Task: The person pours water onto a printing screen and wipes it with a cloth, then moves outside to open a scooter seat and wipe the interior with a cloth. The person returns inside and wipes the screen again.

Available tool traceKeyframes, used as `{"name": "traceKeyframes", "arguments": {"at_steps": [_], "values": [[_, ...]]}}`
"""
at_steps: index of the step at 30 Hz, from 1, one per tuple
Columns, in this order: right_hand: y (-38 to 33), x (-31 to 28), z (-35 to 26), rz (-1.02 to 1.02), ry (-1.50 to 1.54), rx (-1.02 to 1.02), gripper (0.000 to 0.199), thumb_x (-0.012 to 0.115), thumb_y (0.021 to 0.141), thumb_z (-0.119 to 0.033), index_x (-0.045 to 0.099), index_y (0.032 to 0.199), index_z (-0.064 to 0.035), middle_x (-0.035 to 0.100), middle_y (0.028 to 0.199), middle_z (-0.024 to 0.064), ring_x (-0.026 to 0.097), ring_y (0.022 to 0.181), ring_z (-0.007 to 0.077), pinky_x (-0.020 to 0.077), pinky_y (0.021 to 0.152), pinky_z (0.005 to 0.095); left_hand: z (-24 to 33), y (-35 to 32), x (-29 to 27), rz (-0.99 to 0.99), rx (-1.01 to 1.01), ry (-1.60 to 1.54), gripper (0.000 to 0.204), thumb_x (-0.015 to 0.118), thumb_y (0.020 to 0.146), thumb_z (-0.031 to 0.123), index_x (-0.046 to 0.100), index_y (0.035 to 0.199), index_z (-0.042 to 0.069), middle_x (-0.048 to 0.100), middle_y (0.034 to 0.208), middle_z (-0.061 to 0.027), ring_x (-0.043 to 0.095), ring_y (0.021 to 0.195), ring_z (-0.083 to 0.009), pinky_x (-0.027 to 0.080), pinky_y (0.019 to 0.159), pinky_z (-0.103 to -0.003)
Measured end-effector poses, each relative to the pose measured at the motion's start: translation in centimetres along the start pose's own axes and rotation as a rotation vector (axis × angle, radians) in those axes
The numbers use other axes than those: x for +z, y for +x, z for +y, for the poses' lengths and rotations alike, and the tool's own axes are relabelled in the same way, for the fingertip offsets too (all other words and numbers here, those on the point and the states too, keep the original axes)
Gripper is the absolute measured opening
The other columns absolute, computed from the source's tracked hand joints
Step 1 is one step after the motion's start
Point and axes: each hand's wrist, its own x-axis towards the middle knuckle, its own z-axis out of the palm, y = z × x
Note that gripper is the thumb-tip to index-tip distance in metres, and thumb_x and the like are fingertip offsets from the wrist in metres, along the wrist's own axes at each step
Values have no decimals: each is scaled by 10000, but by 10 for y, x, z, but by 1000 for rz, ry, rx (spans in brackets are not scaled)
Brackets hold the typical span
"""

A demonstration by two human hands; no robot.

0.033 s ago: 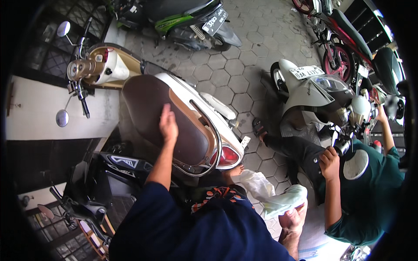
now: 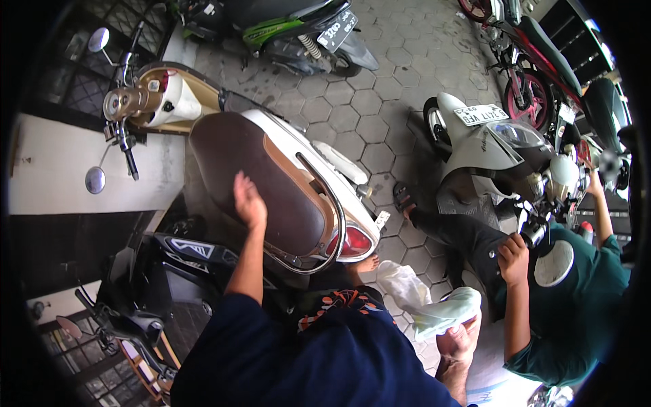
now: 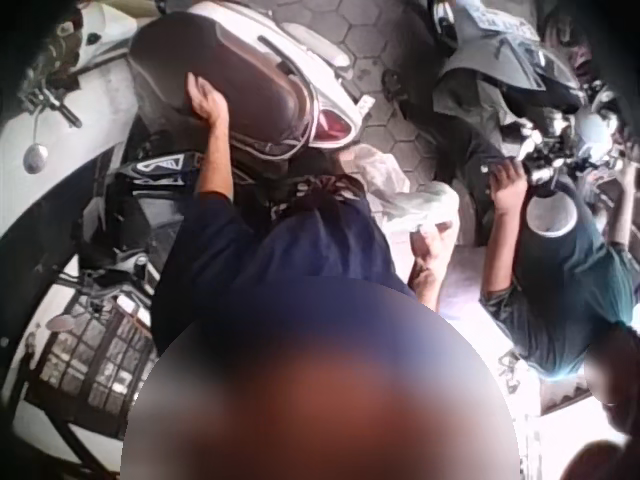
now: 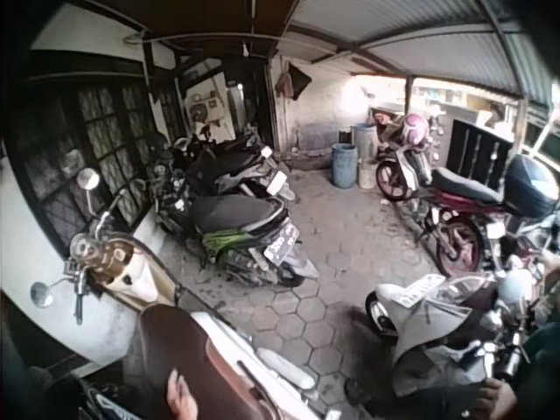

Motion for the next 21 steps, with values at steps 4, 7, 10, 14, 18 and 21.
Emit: {"name": "traceKeyframes", "arguments": {"at_steps": [4,7,10,14,18,21], "values": [[33,29,-20,-7,-80,25,651,819,703,-82,488,1251,36,635,1091,164,648,979,275,524,881,422,-90,-53,-75,228,-621,338,235,545,812,9,635,1028,8,647,1053,-168,647,987,-301,519,878,-391],[52,63,-24,-21,-166,58,722,810,688,-136,445,1290,22,621,1117,177,643,995,305,528,890,459,-121,-146,-90,-659,-728,20,206,580,793,19,641,989,-3,658,1025,-159,663,920,-312,528,797,-412],[74,94,-20,-25,-206,62,660,805,679,-100,488,1241,38,634,1072,148,646,966,252,518,880,392,-120,-191,-65,-675,-284,-124,169,661,834,135,672,964,27,679,964,-175,646,870,-367,515,766,-423],[97,112,-6,-40,-208,94,651,831,675,-112,524,1230,37,653,1062,134,664,942,238,535,853,364,-109,-168,-36,-629,68,207,213,700,844,220,689,973,50,679,954,-192,621,879,-406,499,783,-465],[113,104,-7,-35,-135,43,683,837,672,-104,507,1253,42,647,1079,152,662,973,262,536,883,391,-113,-150,-61,-659,167,351,172,687,805,129,688,967,70,682,940,-162,610,947,-383,472,836,-491],[136,91,-22,-16,-88,-27,719,825,689,-132,476,1302,12,603,1159,179,642,1016,301,541,883,424,-127,-133,-98,-411,-195,508,143,587,864,78,682,959,27,682,935,-180,644,838,-373,506,774,-465]]}}
